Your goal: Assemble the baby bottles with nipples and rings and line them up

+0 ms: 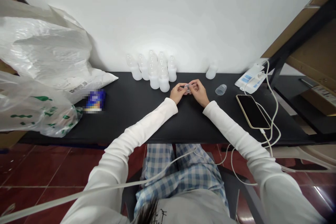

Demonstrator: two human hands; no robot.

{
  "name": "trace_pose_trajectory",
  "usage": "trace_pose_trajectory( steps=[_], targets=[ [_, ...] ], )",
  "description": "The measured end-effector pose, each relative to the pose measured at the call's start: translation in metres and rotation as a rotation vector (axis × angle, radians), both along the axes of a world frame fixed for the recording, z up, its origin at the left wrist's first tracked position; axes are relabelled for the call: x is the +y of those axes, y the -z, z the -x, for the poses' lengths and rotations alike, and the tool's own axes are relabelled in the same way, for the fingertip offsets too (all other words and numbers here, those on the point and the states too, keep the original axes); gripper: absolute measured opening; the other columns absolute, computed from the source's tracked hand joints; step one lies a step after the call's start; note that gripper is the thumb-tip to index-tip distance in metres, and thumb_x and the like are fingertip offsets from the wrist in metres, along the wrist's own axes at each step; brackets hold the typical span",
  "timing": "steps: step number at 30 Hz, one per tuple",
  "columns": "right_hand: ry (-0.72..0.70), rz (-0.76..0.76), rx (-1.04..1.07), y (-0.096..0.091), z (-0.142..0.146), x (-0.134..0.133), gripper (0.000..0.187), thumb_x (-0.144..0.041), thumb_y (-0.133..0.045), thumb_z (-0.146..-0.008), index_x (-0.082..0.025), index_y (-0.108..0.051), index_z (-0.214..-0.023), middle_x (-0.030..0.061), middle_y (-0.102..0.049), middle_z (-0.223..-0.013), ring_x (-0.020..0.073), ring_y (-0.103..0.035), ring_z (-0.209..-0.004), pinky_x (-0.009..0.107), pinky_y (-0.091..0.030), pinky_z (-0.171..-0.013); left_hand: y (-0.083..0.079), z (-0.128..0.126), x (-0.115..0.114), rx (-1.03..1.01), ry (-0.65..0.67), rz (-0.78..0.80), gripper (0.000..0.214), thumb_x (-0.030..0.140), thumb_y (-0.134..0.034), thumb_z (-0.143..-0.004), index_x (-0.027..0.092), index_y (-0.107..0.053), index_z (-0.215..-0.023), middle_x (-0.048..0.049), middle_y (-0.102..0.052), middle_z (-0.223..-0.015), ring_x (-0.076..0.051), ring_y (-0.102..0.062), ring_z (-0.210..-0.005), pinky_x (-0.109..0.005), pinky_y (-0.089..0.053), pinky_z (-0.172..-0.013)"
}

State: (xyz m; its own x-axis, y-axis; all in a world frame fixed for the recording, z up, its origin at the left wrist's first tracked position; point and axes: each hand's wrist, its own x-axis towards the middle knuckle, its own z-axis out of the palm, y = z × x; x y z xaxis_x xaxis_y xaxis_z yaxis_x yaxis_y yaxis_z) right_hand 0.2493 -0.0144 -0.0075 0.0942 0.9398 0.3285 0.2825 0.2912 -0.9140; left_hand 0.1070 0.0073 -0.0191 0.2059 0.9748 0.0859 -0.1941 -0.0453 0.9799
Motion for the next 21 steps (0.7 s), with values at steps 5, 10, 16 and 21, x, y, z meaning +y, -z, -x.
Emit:
trace_pose_trajectory(
  steps=[5, 10, 16, 21],
  targets=[
    [-0.092, 0.051, -0.073, 0.000, -0.007, 0.002, 0.032, -0.044, -0.060, -0.086, -0.023, -0.067, -0.110, 0.0007, -0.066, -0.084, 0.0128, -0.062, -0.070, 0.031, -0.057, -0.074, 0.004, -0.001, 0.004, -0.045, -0.040, 0.027, 0.025, 0.018, -0.083, -0.072, 0.016, -0.063, -0.088, 0.0022, -0.065, -0.070, -0.011, -0.065, -0.069, -0.027, -0.054, -0.076],
    [-0.204, 0.055, -0.067, 0.002, -0.012, 0.006, 0.037, -0.042, -0.066, -0.082, -0.021, -0.073, -0.111, 0.0050, -0.072, -0.099, 0.0127, -0.063, -0.067, 0.035, -0.059, -0.075, 0.005, 0.000, 0.005, -0.040, -0.047, 0.001, 0.030, 0.014, -0.084, -0.067, 0.017, -0.060, -0.084, 0.0017, -0.066, -0.076, -0.011, -0.065, -0.076, -0.028, -0.053, -0.081],
    [-0.259, 0.095, 0.053, 0.009, -0.015, 0.009, 0.058, -0.056, -0.076, -0.074, -0.018, -0.071, -0.119, 0.0073, -0.075, -0.096, 0.0165, -0.067, -0.072, 0.041, -0.060, -0.084, 0.001, 0.000, 0.004, 0.063, -0.097, -0.015, 0.025, 0.008, -0.079, -0.067, 0.017, -0.060, -0.081, 0.0030, -0.065, -0.073, -0.009, -0.062, -0.071, -0.025, -0.051, -0.075],
    [-0.193, 0.096, 0.016, 0.009, -0.011, 0.007, 0.061, -0.060, -0.075, -0.074, -0.016, -0.071, -0.117, 0.0021, -0.069, -0.074, 0.0147, -0.064, -0.062, 0.036, -0.060, -0.072, -0.002, -0.001, 0.000, 0.177, -0.160, -0.042, 0.021, 0.010, -0.077, -0.070, 0.018, -0.062, -0.083, 0.0044, -0.064, -0.069, -0.010, -0.063, -0.066, -0.025, -0.051, -0.072]
  ],
)
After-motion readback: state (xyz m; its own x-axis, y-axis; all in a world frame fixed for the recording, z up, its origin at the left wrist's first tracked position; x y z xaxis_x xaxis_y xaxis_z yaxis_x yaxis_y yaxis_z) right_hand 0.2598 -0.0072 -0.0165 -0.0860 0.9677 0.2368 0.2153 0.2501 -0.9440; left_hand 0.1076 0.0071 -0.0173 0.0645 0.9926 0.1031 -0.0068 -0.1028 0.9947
